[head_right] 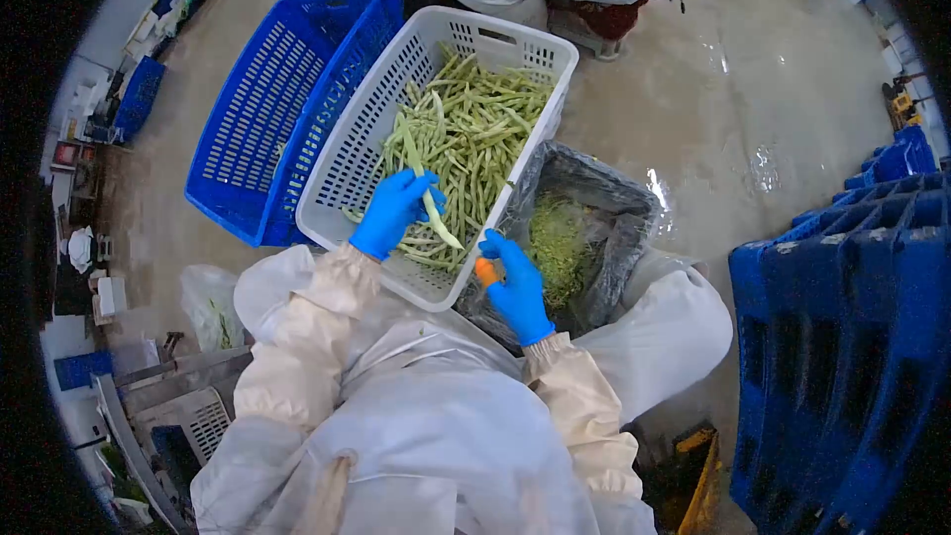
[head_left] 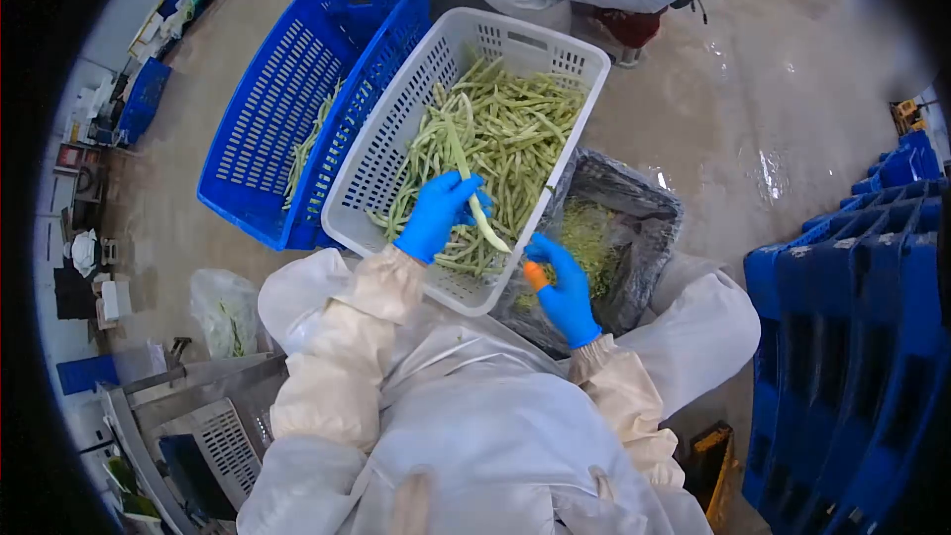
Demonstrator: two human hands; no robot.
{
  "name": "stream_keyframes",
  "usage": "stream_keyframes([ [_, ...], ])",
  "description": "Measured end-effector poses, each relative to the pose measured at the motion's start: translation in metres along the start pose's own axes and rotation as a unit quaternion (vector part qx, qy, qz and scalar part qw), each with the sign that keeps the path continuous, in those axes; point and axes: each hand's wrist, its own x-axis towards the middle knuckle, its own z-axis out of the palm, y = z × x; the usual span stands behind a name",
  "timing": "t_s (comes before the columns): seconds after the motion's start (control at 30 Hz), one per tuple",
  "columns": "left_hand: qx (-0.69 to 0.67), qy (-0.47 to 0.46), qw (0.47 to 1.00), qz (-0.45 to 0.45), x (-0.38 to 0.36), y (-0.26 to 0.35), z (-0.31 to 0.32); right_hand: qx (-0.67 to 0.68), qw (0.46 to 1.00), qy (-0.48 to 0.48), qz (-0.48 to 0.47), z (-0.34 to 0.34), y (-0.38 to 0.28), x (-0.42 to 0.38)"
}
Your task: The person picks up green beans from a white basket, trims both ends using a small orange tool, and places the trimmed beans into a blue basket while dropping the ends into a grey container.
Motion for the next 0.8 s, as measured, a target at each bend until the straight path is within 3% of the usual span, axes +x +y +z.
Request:
stream_keyframes([
  [0.17,-0.061,0.036,0.997,0.03,-0.02,-0.018,0.028,-0.081,0.993,-0.038,-0.074,-0.004,0.001,-0.015],
  [0.37,-0.036,0.062,0.994,0.082,-0.036,-0.015,0.042,0.055,0.995,-0.073,-0.043,-0.009,-0.012,-0.023],
  [0.53,-0.015,0.068,0.992,0.103,-0.046,-0.008,0.054,-0.118,0.988,0.036,-0.091,-0.009,-0.011,-0.025],
  [0.67,0.001,0.079,0.991,0.11,-0.05,-0.004,0.06,-0.148,0.982,0.032,-0.113,-0.009,-0.012,-0.029],
  [0.73,0.035,0.017,0.996,0.084,-0.045,-0.008,0.057,-0.169,0.964,-0.004,-0.204,-0.008,-0.012,-0.03],
  [0.8,0.043,-0.025,0.996,0.078,-0.044,-0.011,0.052,-0.158,0.965,-0.007,-0.207,-0.003,-0.013,-0.032],
])
